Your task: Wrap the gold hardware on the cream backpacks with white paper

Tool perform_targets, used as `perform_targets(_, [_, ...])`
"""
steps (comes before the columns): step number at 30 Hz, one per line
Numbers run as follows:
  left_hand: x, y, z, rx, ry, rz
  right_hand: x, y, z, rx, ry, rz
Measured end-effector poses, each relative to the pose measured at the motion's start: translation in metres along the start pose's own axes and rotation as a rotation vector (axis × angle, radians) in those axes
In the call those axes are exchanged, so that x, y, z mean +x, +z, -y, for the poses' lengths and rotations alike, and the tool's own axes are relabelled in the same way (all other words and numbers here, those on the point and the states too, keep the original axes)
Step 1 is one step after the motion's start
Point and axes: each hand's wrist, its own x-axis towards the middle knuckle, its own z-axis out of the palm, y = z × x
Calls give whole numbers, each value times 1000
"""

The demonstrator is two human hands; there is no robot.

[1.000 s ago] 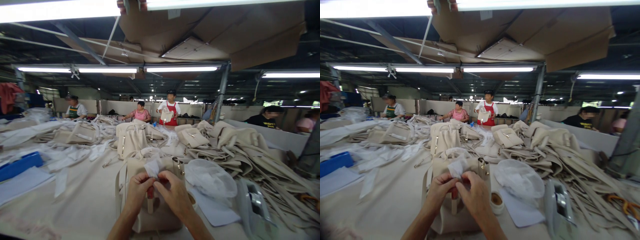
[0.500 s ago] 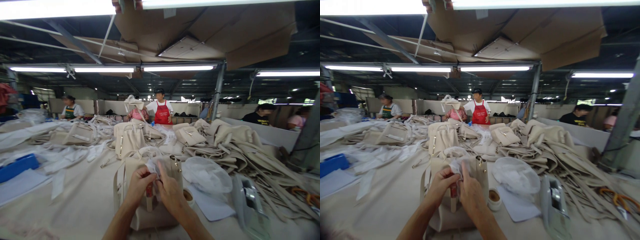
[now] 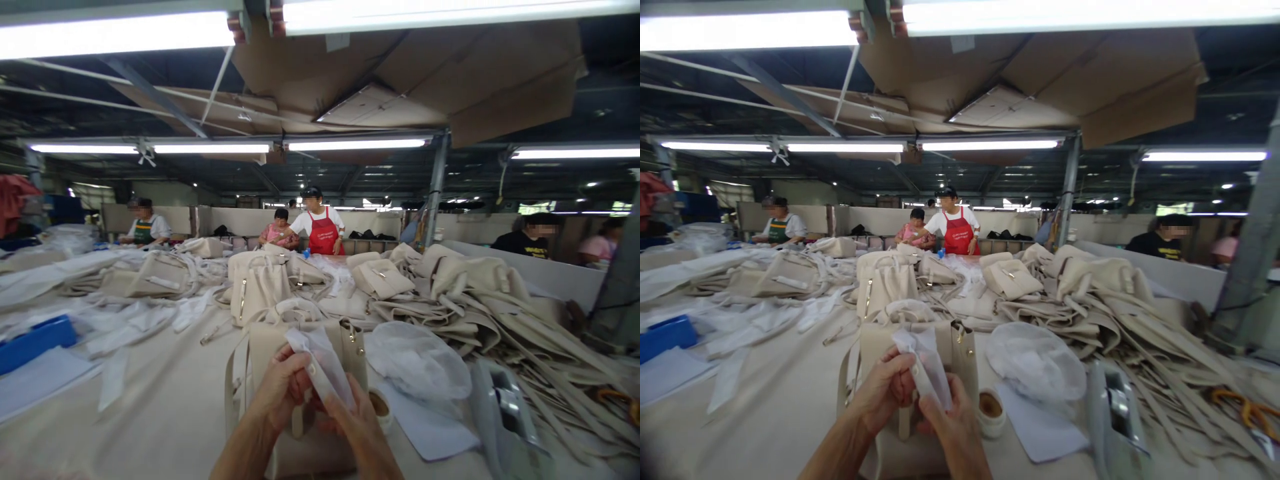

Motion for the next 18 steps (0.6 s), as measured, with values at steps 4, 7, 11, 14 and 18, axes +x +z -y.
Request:
perform_targets(4, [0,-4,0,81,0,7,2,19,6,-12,-62,-17])
perform_targets(7, [4,-4,-4,81,38,-16,-6,25,7,-6,-149,-71])
perform_targets(11, [16,-2,-11,-26,103,-76,-13,25,-1,-18,-159,-110])
perform_targets(14, [26,-4,-16,-111,154,-116,-10,21,-10,-61,-205,-112])
perform_targets(18, [28,-13,-22,-132,117,-108,-2,16,-18,-185,-397,-10])
